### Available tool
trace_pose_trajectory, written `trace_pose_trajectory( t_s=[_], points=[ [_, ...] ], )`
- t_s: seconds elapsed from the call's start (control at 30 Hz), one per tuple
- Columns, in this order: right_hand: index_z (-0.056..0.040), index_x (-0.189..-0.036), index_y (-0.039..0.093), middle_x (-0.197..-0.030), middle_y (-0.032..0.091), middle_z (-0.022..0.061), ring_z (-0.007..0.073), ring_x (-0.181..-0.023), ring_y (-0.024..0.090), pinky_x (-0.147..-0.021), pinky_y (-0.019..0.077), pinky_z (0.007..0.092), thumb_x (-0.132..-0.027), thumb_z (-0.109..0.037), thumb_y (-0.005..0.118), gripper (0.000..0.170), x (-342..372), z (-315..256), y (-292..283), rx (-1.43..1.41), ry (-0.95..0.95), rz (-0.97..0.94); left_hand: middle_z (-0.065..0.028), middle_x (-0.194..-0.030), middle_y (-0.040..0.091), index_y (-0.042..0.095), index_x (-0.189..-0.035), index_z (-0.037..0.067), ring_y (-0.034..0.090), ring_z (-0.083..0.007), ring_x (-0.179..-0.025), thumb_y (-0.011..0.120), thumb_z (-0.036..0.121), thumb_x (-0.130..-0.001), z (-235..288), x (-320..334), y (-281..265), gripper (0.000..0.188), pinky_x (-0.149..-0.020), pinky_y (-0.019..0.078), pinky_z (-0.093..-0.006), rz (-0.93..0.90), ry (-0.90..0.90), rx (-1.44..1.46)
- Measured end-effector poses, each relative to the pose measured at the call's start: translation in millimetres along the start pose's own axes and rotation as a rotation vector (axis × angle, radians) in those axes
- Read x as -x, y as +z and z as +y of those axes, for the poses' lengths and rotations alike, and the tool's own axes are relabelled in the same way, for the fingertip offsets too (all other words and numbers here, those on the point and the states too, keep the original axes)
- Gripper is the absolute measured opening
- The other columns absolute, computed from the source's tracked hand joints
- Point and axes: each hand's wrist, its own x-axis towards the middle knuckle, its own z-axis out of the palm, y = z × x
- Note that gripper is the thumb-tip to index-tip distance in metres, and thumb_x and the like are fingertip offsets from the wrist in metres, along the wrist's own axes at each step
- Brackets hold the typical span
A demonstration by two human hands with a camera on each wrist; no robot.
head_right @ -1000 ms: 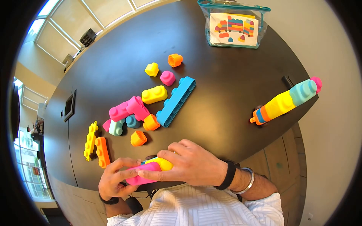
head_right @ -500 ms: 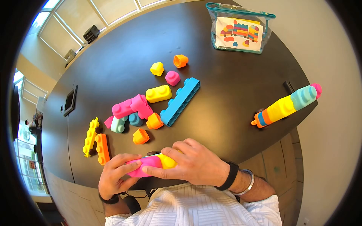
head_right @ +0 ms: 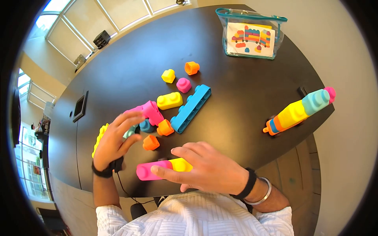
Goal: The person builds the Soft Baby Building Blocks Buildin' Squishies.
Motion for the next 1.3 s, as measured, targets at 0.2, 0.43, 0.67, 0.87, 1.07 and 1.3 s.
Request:
trace_pose_trajectory(
  t_s=[0.2,0.43,0.67,0.87,1.07,1.3],
  points=[
    [-0.0301,-0.156,0.072,-0.127,0.072,0.0094,0.0295,-0.110,0.074,-0.092,0.0599,0.0444,-0.094,-0.045,0.088,0.066,7.9,-1.8,-23.9,0.056,0.067,0.131,-0.0185,-0.164,0.058,0.075,-0.142,0.013,0.060,-0.0439,-0.146,0.088,0.000,-0.088,-27.3,-34.8,30.9,0.057,-0.119,0.0542,-0.0507,-0.018,0.055,-0.160],
    [-0.0296,-0.151,0.073,-0.127,0.072,0.0093,0.0274,-0.105,0.076,-0.087,0.0611,0.0409,-0.094,-0.027,0.089,0.059,12.6,-0.4,-22.1,0.101,0.010,0.226,-0.0141,-0.139,0.071,0.076,-0.129,0.009,0.069,-0.0368,-0.119,0.086,-0.006,-0.084,-5.3,-23.5,20.1,0.048,-0.100,0.0590,-0.0473,0.057,-0.047,-0.323],
    [-0.0325,-0.140,0.074,-0.144,0.068,0.0078,0.0248,-0.117,0.071,-0.087,0.0612,0.0374,-0.096,-0.026,0.086,0.046,-10.4,-7.6,2.2,0.332,-0.175,0.635,-0.0164,-0.118,0.077,0.076,-0.131,0.000,0.076,-0.0296,-0.088,0.098,0.020,-0.088,71.1,16.0,5.3,0.052,-0.079,0.0622,-0.0361,0.249,0.059,0.169],
    [-0.0247,-0.135,0.077,-0.137,0.069,0.0065,0.0251,-0.112,0.070,-0.084,0.0599,0.0388,-0.096,-0.029,0.085,0.040,7.4,-10.7,8.6,0.257,-0.137,0.372,-0.0151,-0.124,0.079,0.074,-0.135,0.002,0.078,-0.0345,-0.102,0.100,0.040,-0.088,89.0,36.2,26.2,0.066,-0.087,0.0634,-0.0411,0.067,0.124,0.313],
    [-0.0165,-0.140,0.076,-0.123,0.074,0.0092,0.0294,-0.095,0.075,-0.080,0.0602,0.0413,-0.089,-0.026,0.096,0.055,6.5,9.3,-15.5,-0.044,0.023,0.270,-0.0128,-0.129,0.076,0.075,-0.135,0.007,0.073,-0.0338,-0.111,0.103,0.026,-0.083,69.7,53.0,35.8,0.062,-0.092,0.0590,-0.0437,0.201,0.088,-0.009],
    [-0.0191,-0.144,0.074,-0.126,0.073,0.0121,0.0319,-0.100,0.075,-0.083,0.0613,0.0434,-0.091,-0.031,0.096,0.059,-1.8,6.8,15.4,-0.079,0.047,0.208,-0.0129,-0.123,0.076,0.078,-0.134,0.007,0.077,-0.0248,-0.099,0.104,0.010,-0.080,57.5,77.5,37.6,0.060,-0.074,0.0613,-0.0339,0.339,0.167,0.231]
  ],
)
